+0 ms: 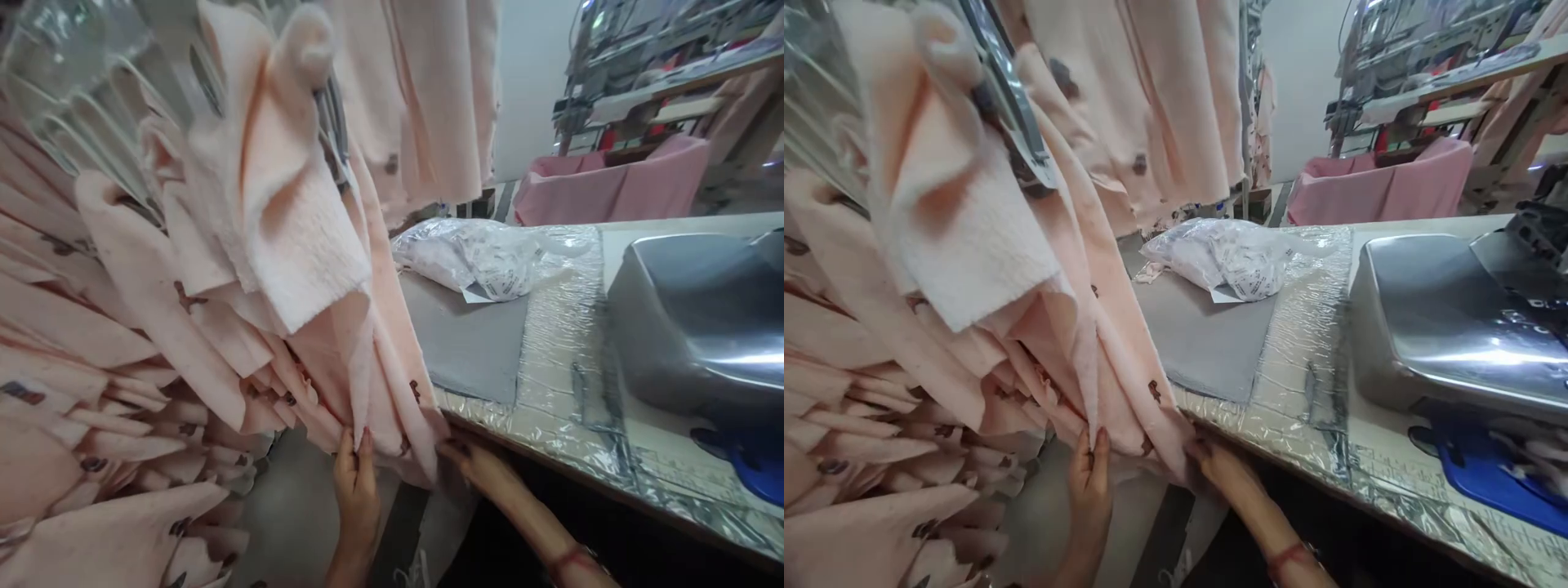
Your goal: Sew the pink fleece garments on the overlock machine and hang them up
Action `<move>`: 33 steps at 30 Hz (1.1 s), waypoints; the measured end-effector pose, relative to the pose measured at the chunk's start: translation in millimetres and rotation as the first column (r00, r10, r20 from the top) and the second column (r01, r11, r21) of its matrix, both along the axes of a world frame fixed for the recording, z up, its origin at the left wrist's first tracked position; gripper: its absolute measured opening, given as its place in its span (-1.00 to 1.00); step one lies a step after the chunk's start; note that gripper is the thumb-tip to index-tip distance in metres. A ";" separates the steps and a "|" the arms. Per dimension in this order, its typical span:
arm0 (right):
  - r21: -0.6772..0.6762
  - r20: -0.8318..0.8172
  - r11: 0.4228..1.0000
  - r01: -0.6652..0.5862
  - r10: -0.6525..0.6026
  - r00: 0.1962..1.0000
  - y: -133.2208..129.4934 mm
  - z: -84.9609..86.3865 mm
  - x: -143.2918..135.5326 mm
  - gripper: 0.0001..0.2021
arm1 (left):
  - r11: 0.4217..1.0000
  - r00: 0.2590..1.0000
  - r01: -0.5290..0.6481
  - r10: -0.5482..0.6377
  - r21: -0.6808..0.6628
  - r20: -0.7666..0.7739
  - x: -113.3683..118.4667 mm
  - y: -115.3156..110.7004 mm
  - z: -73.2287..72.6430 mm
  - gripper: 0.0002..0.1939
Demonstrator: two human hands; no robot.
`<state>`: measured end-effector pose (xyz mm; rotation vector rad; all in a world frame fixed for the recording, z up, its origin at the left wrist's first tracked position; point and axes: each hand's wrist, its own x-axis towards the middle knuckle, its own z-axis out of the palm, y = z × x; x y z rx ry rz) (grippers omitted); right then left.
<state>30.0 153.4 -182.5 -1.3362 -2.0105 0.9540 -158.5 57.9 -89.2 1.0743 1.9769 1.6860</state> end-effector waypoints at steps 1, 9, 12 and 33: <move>-0.009 0.006 0.999 -0.043 0.043 0.999 -0.5 -3.3 -4.9 -0.82 | 0.999 0.999 -0.039 0.039 -0.010 -0.003 -4.8 -4.7 1.5 -0.57; 0.082 0.017 0.986 0.148 -0.150 0.989 -49.4 -26.1 43.0 -0.64 | 0.952 0.970 -0.230 0.206 -0.202 -0.133 -69.3 -65.9 24.8 -0.54; 0.184 -0.044 0.973 0.142 -0.136 0.990 -63.4 -20.8 45.5 -0.62 | 0.905 0.918 -0.369 0.319 -0.210 -0.237 -78.1 -87.7 38.6 -0.55; -0.387 -0.468 0.896 -0.217 0.012 0.884 -122.4 2.3 -3.0 -0.57 | 0.834 0.924 0.362 -0.263 -0.417 0.276 52.5 -63.9 -69.5 -0.22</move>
